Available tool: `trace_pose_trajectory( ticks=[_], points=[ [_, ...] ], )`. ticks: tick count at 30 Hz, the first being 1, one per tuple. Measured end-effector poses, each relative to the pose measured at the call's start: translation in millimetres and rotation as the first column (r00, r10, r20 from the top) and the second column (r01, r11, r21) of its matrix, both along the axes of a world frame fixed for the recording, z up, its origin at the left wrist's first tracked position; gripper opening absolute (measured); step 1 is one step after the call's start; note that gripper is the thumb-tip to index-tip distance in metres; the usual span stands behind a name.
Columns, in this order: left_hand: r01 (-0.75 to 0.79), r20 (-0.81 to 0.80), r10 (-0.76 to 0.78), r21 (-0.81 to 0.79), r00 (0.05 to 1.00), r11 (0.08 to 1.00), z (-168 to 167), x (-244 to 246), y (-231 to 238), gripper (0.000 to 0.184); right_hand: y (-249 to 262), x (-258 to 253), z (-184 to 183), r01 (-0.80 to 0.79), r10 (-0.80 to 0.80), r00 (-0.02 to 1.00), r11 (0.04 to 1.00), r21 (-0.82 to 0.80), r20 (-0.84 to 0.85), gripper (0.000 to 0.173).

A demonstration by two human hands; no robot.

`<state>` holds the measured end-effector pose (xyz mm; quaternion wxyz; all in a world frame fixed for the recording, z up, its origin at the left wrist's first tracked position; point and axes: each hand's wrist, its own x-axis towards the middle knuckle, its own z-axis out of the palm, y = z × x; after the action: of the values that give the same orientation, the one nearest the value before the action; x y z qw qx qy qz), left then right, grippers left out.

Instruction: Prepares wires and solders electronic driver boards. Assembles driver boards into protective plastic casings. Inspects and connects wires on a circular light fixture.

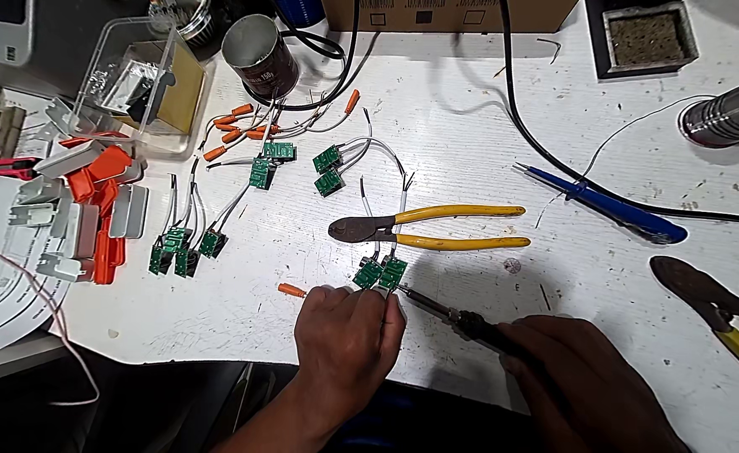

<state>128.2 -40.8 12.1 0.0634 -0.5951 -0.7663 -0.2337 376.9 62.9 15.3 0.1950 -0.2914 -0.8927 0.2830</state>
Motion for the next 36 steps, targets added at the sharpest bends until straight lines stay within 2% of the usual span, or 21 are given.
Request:
trace_pose_trajectory(
  ticks=[9, 27, 36],
  points=[
    [0.02, 0.117, -0.018, -0.016, 0.993, 1.0, 3.1, -3.0, -3.7, 0.025, -0.2, 0.8, 0.0, 0.013, -0.014, 1.0, 0.999, -0.033, -0.017, 0.03],
    [0.045, 0.219, -0.05, 0.028, 0.974, 0.999, 1.7, -6.5, -6.7, 0.025, 4.5, 2.6, 3.0, 0.013, -0.017, 0.999, 0.992, -0.124, -0.032, 0.033],
    [0.054, 0.225, -0.052, -0.005, 0.973, 0.999, 2.9, -6.5, -7.5, 0.022, 9.2, 5.1, 4.3, -0.035, 0.025, 0.998, 0.984, -0.177, -0.058, 0.032]
  ],
)
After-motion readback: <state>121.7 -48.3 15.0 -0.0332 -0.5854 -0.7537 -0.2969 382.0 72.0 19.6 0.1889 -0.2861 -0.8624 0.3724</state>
